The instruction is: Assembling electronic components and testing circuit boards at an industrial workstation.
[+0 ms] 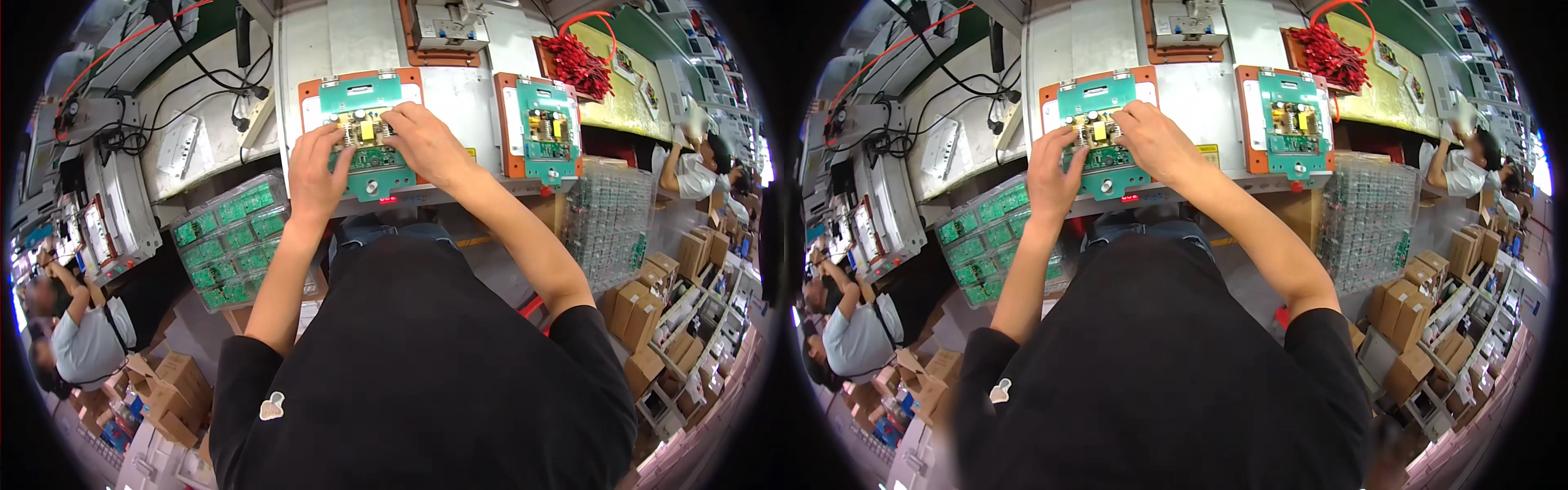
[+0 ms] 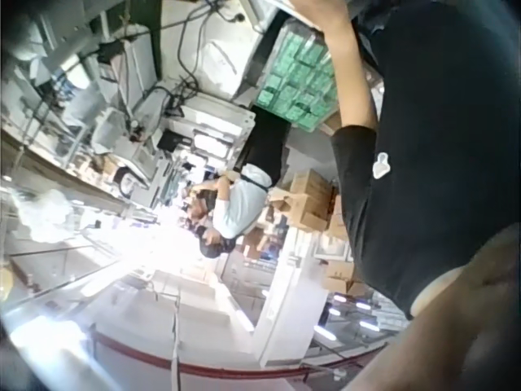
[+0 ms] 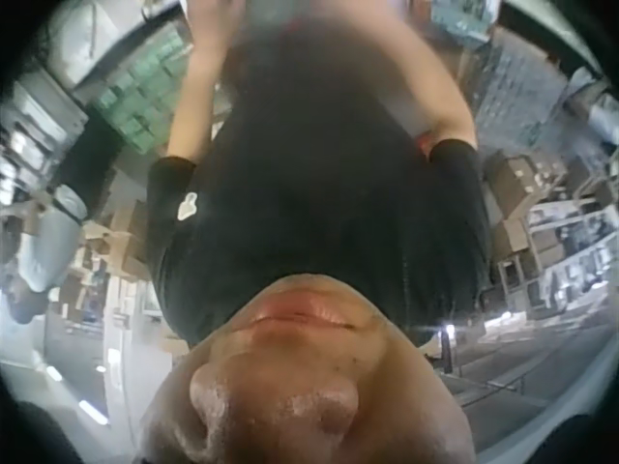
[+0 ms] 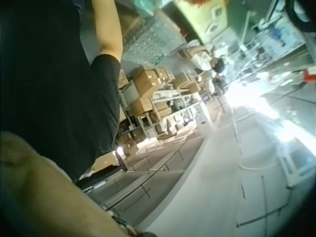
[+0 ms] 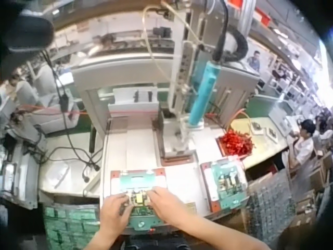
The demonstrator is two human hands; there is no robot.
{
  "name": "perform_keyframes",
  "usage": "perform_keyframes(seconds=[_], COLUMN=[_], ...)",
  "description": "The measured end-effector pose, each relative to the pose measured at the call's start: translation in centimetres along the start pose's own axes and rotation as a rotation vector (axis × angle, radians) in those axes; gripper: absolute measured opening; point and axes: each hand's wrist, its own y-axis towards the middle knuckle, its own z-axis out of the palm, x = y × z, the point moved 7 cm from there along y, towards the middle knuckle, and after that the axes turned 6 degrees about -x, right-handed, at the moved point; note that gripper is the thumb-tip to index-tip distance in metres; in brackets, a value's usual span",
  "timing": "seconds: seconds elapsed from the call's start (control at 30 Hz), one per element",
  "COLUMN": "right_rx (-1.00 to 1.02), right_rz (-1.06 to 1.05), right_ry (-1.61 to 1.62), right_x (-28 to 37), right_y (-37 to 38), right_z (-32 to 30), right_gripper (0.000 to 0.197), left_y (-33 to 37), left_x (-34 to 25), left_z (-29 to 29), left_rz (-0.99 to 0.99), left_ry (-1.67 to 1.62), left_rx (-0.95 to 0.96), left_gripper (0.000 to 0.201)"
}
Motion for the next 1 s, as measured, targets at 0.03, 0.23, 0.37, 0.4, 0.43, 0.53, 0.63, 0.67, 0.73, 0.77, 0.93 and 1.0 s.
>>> perform_keyframes(seconds=[0.03, 0.23, 0.37, 0.4, 0.43, 0.53, 0.63, 0.67, 0.73, 0.77, 0.93, 1.0], right_rx=[-0.007, -0.080, -0.349, -0.423, -0.438, -0.511, -0.447, -0.448, -0.469, -0.488, -0.543, -0.492], right_rz=[0.012, -0.032, 0.184, 0.242, 0.258, 0.387, 0.454, 0.442, 0.489, 0.535, 0.636, 0.633], right_ry=[-0.007, -0.044, 0.101, 0.123, 0.091, 0.122, 0.126, 0.103, 0.085, 0.072, 0.169, 0.222], right_x=[-0.1, -1.0, -0.3, -0.2, -0.1, -1.4, -1.5, -1.5, -1.6, -2.0, -4.6, -5.5], right_y=[-0.1, -0.2, -2.9, -4.2, -5.4, -9.7, -13.0, -14.0, -15.5, -16.2, -18.9, -18.6], right_z=[0.1, 0.0, -6.2, -7.8, -8.2, -7.8, -6.5, -6.6, -7.0, -7.7, -9.3, -9.2], right_gripper=[0.035, 0.042, 0.037, 0.031, 0.031, 0.019, 0.017, 0.016, 0.015, 0.015, 0.017, 0.016], left_y=[-0.1, -0.2, -6.0, -8.7, -10.9, -13.8, -15.6, -15.8, -15.9, -15.9, -16.1, -15.8], left_x=[-0.3, 1.1, 6.1, 7.4, 7.9, 9.2, 11.2, 11.5, 12.0, 12.2, 15.4, 16.3], left_z=[0.2, -0.3, -2.8, -2.7, -2.3, -3.0, -3.8, -4.2, -4.6, -4.7, -5.7, -6.3], left_rz=[0.001, -0.162, -0.377, -0.514, -0.522, -0.434, -0.485, -0.481, -0.470, -0.516, -0.681, -0.718], left_ry=[0.029, 0.032, -0.116, -0.168, -0.162, -0.131, -0.171, -0.131, -0.090, -0.160, -0.354, -0.364], left_rx=[0.016, 0.053, 0.043, 0.070, 0.147, 0.165, 0.219, 0.192, 0.174, 0.147, 0.127, 0.111], left_gripper=[0.032, 0.034, 0.053, 0.058, 0.063, 0.068, 0.070, 0.069, 0.068, 0.067, 0.066, 0.064])
